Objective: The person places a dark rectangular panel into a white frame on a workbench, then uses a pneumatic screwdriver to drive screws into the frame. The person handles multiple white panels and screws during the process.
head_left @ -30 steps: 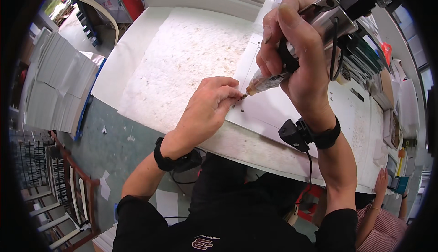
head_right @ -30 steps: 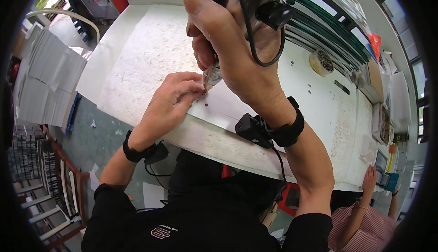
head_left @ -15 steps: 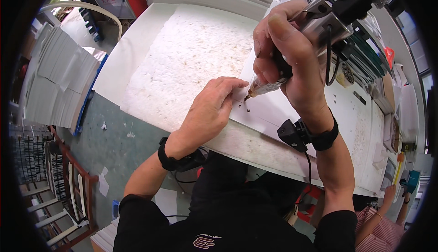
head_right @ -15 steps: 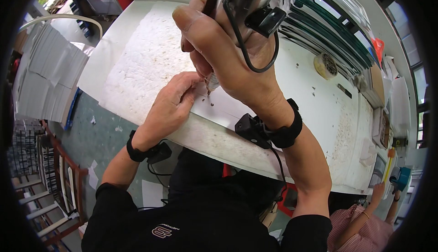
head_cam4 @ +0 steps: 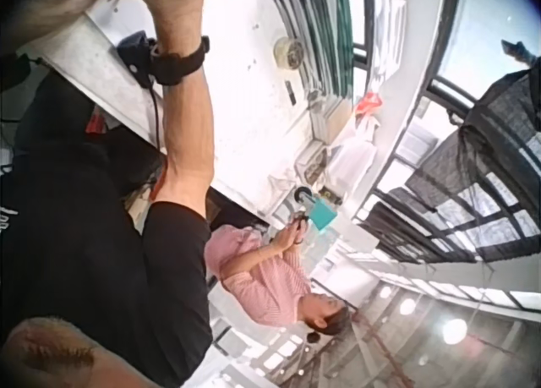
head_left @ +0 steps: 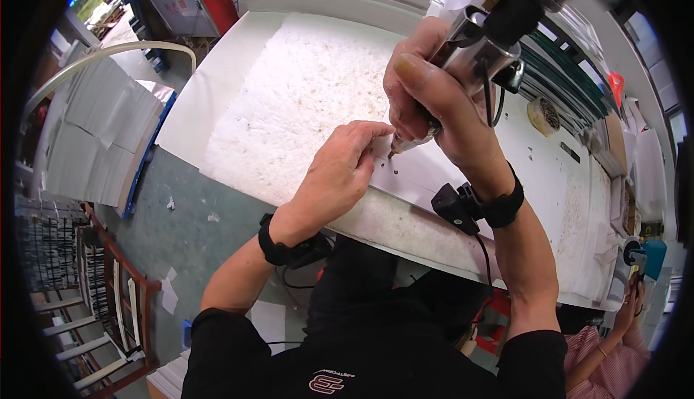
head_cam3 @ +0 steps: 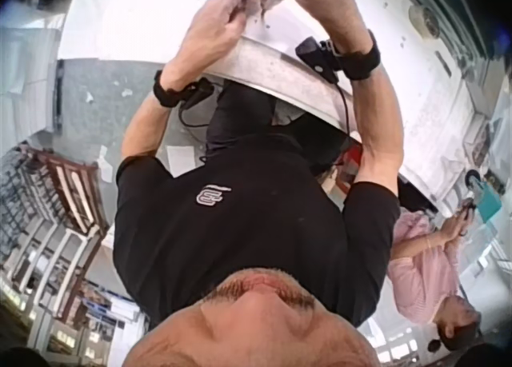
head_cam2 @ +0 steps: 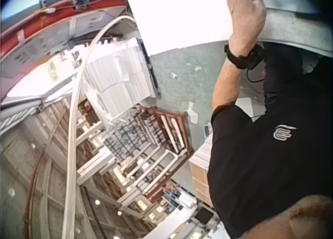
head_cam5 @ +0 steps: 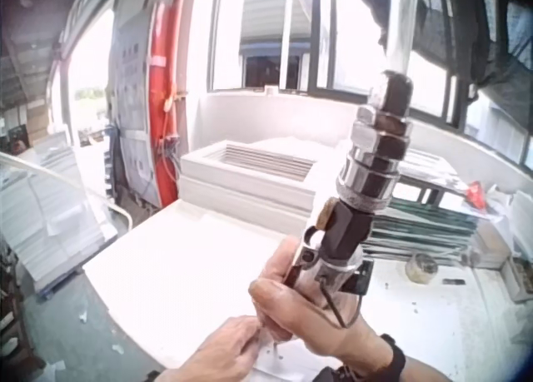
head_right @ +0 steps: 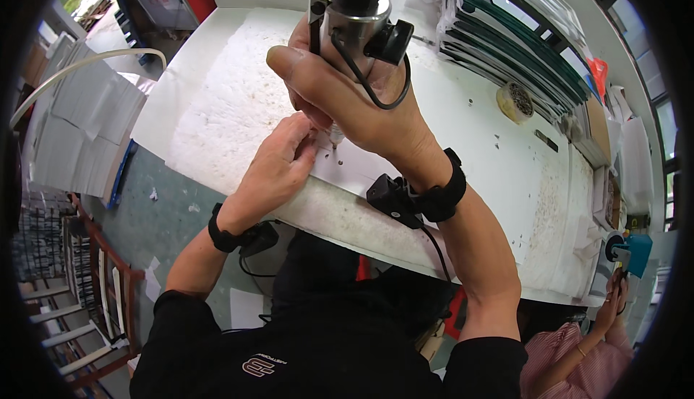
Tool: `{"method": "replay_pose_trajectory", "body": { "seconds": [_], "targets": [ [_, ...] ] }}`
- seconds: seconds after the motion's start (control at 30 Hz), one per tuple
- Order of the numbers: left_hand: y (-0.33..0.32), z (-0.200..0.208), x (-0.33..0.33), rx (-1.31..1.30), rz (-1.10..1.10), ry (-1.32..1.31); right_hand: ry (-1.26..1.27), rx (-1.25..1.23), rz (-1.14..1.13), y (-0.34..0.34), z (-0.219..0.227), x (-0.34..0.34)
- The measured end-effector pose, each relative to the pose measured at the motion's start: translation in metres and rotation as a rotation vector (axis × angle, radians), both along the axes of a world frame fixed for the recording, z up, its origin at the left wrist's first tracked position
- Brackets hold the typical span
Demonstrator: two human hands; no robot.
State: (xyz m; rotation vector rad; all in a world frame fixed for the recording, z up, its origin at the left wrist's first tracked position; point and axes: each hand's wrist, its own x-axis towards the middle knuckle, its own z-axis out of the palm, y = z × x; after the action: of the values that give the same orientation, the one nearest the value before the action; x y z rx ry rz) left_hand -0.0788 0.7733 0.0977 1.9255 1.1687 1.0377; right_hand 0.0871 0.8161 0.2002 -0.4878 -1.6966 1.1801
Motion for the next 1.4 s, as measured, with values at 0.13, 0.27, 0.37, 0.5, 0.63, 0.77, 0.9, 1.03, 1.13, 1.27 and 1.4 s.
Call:
{"method": "replay_pose_trajectory", "body": {
  "seconds": [0.13,0.27,0.37,0.5,0.63,0.77,0.9,1.03,1.13,1.27,1.4],
  "targets": [
    [0.001,0.008,0.007,-0.029,-0.020,0.032,0.021,-0.010,-0.097,-0.007,0.015,0.005],
    [0.005,0.024,0.018,0.183,-0.088,0.299,0.156,0.087,-0.200,-0.019,0.030,0.030],
    [0.010,0.048,0.055,0.206,-0.183,0.350,0.170,0.098,-0.378,-0.032,0.039,0.084],
    [0.042,0.053,0.132,0.302,-0.432,0.343,0.080,0.175,-0.666,-0.052,0.050,0.163],
    [0.069,0.041,0.208,0.447,-0.550,0.399,0.163,0.136,-0.822,-0.072,0.048,0.214],
    [0.083,0.030,0.247,0.596,-0.603,0.458,0.230,0.064,-0.807,-0.085,0.037,0.240],
    [0.086,0.029,0.263,0.646,-0.649,0.606,0.320,0.022,-0.799,-0.090,0.029,0.252],
    [0.076,0.034,0.272,0.727,-0.627,0.734,0.379,0.051,-0.815,-0.093,0.023,0.256],
    [0.074,0.033,0.264,0.705,-0.566,0.720,0.355,0.075,-0.806,-0.095,0.024,0.257],
    [0.076,0.034,0.234,0.503,-0.521,0.474,0.378,0.113,-0.749,-0.096,0.031,0.247],
    [0.060,0.061,0.171,0.014,-0.473,0.203,0.419,0.146,-0.632,-0.092,0.036,0.227]
  ]
}}
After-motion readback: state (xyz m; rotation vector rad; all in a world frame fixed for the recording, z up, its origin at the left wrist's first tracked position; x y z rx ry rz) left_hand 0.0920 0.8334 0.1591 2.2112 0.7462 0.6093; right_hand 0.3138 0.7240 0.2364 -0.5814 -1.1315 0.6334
